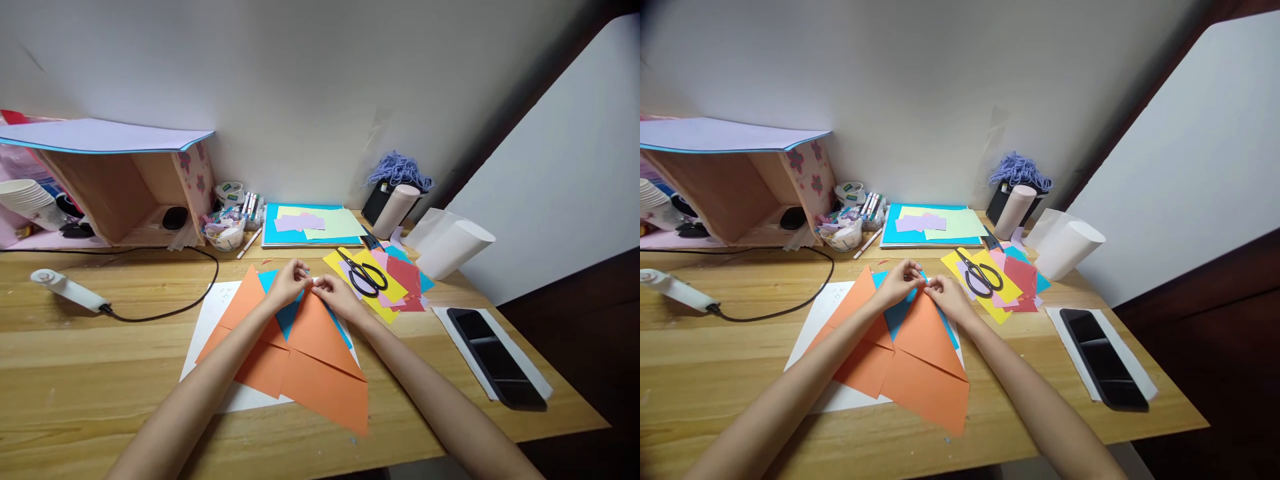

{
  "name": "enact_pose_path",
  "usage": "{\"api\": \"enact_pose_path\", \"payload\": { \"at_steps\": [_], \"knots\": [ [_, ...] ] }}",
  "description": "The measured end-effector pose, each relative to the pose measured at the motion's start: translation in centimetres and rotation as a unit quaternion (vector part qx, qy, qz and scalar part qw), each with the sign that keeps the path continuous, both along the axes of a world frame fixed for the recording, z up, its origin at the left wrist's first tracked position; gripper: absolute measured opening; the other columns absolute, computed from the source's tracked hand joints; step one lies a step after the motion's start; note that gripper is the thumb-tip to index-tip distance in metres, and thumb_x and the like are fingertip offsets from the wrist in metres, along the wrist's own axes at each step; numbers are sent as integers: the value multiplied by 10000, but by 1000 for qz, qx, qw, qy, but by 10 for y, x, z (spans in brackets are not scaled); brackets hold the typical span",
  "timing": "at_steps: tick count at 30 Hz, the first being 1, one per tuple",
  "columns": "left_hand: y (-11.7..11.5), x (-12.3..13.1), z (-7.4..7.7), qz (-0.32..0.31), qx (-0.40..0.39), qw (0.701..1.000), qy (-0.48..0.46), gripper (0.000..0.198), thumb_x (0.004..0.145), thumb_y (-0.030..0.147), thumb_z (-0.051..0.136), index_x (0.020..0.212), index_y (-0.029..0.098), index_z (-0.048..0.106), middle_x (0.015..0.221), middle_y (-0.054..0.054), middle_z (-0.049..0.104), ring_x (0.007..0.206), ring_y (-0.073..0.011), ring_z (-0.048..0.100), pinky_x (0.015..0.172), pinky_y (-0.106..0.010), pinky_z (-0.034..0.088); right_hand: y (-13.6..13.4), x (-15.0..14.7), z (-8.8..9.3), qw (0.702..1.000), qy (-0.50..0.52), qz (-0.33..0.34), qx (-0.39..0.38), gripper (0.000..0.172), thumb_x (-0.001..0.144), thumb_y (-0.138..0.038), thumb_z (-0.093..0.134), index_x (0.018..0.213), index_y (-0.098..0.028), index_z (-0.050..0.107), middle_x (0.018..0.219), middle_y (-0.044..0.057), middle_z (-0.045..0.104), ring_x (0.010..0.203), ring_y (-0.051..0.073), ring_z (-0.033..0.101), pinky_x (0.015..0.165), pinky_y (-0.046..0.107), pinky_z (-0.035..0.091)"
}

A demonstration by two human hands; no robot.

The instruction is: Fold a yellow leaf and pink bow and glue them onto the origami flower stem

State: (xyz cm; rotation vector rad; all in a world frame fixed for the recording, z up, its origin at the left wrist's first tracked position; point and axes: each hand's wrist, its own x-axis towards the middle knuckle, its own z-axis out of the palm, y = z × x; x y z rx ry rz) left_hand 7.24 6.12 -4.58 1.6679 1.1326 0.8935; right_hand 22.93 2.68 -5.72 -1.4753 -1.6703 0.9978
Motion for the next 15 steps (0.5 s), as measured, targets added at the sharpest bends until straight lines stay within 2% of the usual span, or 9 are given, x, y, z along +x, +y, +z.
{"api": "enact_pose_path", "payload": {
  "at_steps": [3, 7, 11, 15],
  "knots": [
    [-2, 1, 4, -3, 5, 998, -58, 260, 677, 198, 608, 893, 176, 465, 702, 14, 581, 657, -110, 575, 651, -246, 450, 0, -2, 3, 995, 103, 5, -17, 214, 687, -367, 603, 722, -161, 560, 680, -2, 584, 626, 125, 526, 599, 250, 397],
    [-8, 3, 11, 11, 39, 998, -50, 290, 653, 204, 636, 913, 180, 509, 705, 15, 568, 672, -121, 574, 612, -235, 437, 0, -5, 9, 978, 202, 6, -44, 256, 647, -392, 646, 694, -161, 548, 679, -6, 586, 640, 126, 539, 641, 261, 407],
    [-10, 4, 20, 49, 59, 995, -67, 241, 661, 193, 624, 881, 178, 525, 679, 16, 558, 667, -121, 569, 586, -217, 422, -2, -3, 17, 979, 194, 2, -56, 281, 638, -416, 658, 671, -155, 562, 621, -22, 556, 582, 112, 505, 592, 250, 385],
    [-1, -5, 30, 98, 83, 986, -108, 230, 658, 215, 634, 854, 168, 524, 644, 30, 528, 616, -100, 537, 583, -208, 413, -4, 0, 25, 985, 165, 12, -45, 269, 654, -404, 652, 690, -145, 590, 672, -1, 586, 629, 125, 524, 618, 255, 389]
  ]
}}
